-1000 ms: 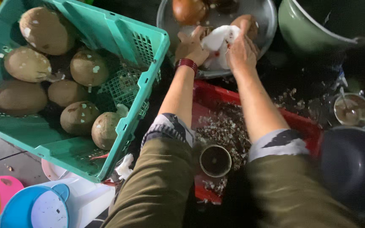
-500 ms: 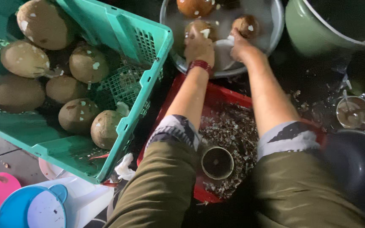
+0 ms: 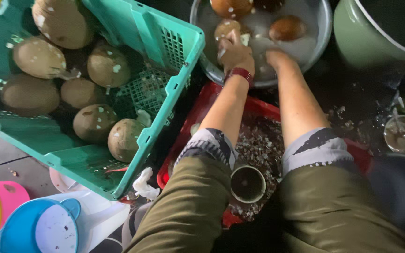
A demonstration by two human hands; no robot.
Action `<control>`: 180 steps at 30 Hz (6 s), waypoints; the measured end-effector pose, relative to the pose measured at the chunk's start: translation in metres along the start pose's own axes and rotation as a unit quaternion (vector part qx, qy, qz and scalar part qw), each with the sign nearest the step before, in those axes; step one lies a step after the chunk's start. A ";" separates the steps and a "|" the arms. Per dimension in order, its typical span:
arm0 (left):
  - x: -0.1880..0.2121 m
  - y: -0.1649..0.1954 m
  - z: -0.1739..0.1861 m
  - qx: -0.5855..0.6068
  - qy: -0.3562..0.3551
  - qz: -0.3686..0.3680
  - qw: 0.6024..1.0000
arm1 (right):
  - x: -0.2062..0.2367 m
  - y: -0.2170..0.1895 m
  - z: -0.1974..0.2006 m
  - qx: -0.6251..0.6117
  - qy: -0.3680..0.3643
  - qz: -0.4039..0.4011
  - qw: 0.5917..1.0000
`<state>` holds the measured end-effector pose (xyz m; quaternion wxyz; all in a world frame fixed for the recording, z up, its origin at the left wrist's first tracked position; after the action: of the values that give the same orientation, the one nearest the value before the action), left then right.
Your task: The person sits on the floor and uses a knife to trim and peel the outer husk from coconuts, rotating each coconut to scrape off the dark outer layer. Peeled coconuts are placed in a tray and basin, and discarded husk fibers accumulate on the work tray.
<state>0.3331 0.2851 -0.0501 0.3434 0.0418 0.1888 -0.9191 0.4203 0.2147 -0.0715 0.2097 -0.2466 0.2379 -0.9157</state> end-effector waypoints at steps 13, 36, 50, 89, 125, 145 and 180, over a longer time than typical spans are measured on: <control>0.014 -0.044 0.000 0.454 0.195 0.270 0.826 | 0.029 -0.021 0.042 -0.014 0.249 0.160 0.955; 0.028 -0.052 -0.026 0.521 0.059 0.371 0.766 | 0.088 -0.026 0.079 -0.151 0.455 0.329 0.814; 0.016 -0.039 -0.043 0.375 -0.013 0.309 0.874 | 0.059 0.019 0.083 -0.379 0.454 0.156 0.791; 0.043 -0.085 0.047 0.498 0.054 0.211 0.839 | 0.110 -0.005 0.102 -0.368 0.369 0.248 0.817; 0.120 -0.137 0.082 0.483 0.320 0.214 0.787 | 0.157 0.067 0.092 -0.639 0.349 0.132 0.673; 0.191 0.012 0.052 0.906 -0.069 0.145 0.391 | 0.285 0.079 0.082 -0.651 0.103 0.251 0.709; 0.301 -0.030 0.072 0.857 -0.217 0.165 0.437 | 0.579 0.649 0.020 -0.702 0.407 -0.481 0.332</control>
<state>0.0885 0.0933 -0.0361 0.3069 0.1439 -0.7869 -0.5156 0.1468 -0.6007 -0.2024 -0.6412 0.0293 0.6883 -0.3380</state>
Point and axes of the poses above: each hand's wrist, its own x-axis away from the middle knuckle, its own z-axis out of the back of the hand, y = z × x, the point moved 9 cm from there along -x, towards the middle knuckle, and after that the axes turned 11 degrees about y, right-handed, at the moved point
